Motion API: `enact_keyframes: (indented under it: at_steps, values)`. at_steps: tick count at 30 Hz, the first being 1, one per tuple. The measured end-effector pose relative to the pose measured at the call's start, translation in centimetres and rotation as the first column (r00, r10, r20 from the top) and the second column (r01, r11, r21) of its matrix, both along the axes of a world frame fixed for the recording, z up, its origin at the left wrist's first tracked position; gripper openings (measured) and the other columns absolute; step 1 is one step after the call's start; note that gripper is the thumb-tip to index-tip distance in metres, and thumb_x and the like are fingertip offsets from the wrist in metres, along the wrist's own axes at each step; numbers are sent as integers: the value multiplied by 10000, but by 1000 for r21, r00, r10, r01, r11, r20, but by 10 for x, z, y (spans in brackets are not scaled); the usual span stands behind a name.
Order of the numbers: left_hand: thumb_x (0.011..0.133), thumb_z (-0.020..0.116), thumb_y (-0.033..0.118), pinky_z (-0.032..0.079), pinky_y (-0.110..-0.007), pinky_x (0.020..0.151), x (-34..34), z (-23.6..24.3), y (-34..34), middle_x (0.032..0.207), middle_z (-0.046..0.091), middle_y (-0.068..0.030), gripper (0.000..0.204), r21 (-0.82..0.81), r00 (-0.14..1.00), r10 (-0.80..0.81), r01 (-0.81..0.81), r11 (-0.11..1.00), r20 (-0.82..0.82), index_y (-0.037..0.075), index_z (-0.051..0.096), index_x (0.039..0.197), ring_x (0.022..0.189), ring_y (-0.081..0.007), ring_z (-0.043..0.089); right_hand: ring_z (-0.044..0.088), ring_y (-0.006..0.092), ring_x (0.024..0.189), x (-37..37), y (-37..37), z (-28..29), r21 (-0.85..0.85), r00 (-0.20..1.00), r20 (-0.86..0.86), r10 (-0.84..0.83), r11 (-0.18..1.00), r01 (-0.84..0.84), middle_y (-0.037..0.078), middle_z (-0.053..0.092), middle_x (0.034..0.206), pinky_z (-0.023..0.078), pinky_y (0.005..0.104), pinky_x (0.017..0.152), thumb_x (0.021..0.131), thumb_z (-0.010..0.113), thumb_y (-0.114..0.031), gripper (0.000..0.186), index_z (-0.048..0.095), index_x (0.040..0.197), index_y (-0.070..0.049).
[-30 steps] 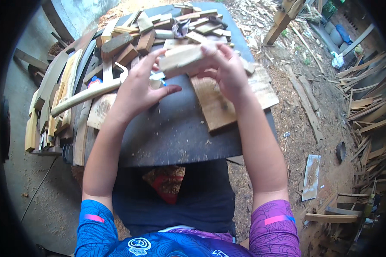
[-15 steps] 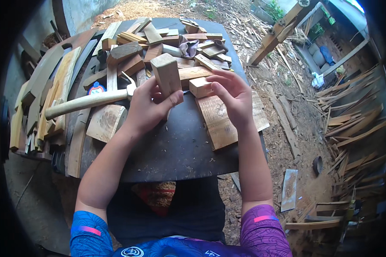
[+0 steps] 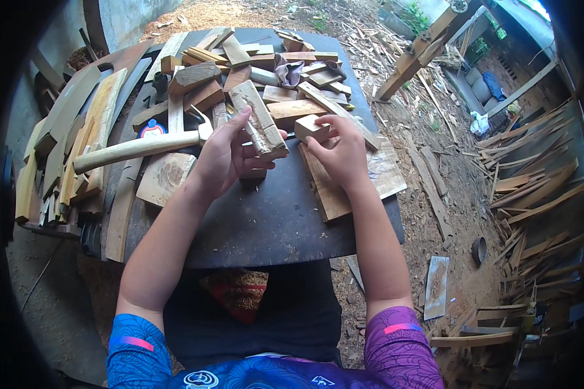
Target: The person assembles wooden blocks by inserting wooden pegs into them and tapping the pegs into place with a hammer.
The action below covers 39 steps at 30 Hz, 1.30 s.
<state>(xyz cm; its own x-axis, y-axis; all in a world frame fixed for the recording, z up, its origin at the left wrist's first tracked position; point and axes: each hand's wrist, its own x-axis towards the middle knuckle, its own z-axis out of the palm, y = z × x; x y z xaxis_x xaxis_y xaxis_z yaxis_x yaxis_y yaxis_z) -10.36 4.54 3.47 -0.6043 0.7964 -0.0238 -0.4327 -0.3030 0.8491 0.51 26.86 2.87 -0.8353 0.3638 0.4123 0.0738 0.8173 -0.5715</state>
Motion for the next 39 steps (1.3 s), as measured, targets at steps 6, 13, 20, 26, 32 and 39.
enact_keyframes:
  at_steps: [6, 13, 20, 26, 32, 39]
  values:
    - [1085, 461, 451, 638, -398, 863, -1, 0, -1, 1272, 685, -205, 574, 23, 1000, -22, 22, 999, 17, 5, 463, 1448, 1083, -282, 738, 651, 115, 945, 6, 3, 0, -261, 997, -53, 63, 962, -74, 28, 693, 1116, 561, 280, 797, 852, 808, -132, 348, 700, 1172, -53]
    - [1014, 673, 355, 626, -395, 905, 3, -1, 0, 1243, 700, -153, 557, -49, 993, 14, -20, 999, -119, -6, 515, 1406, 1098, -253, 728, 656, 169, 1071, 10, 1, 9, -528, 967, -180, 181, 812, -250, 64, 682, 1176, 558, 325, 918, 850, 780, -128, 427, 653, 1248, -42]
    - [860, 895, 286, 625, -325, 848, 8, -6, 6, 1161, 733, -130, 637, -99, 812, 95, -185, 978, -576, -7, 590, 1336, 1013, -217, 750, 616, 257, 1255, 13, 2, 15, -748, 827, -479, 292, 356, -559, 166, 615, 1345, 535, 386, 1055, 852, 814, -124, 629, 534, 1404, -10]
    - [887, 865, 244, 624, -326, 815, 9, -11, 7, 1134, 750, -155, 578, -113, 774, 40, -143, 983, -632, 5, 572, 1324, 998, -192, 760, 604, 252, 1285, 11, -3, 15, -641, 789, -493, 366, 460, -614, 109, 624, 1387, 523, 399, 1092, 812, 815, -58, 636, 567, 1398, -54]
    - [838, 878, 150, 585, -343, 919, 16, -2, 5, 1106, 754, -106, 592, -151, 575, 18, -245, 958, -818, 34, 585, 1339, 1038, -175, 732, 610, 234, 1256, 15, -5, 20, -595, 796, -455, 399, 529, -605, 111, 630, 1380, 525, 394, 1077, 786, 785, -62, 668, 570, 1419, -62]
    - [835, 882, 153, 580, -335, 916, 0, -9, 3, 1103, 737, -74, 546, -121, 422, 13, -289, 950, -907, 42, 619, 1300, 1050, -151, 703, 651, 225, 1202, 17, -4, 22, -628, 759, -506, 410, 428, -650, 162, 640, 1333, 573, 375, 1015, 864, 812, -133, 684, 528, 1472, -2]
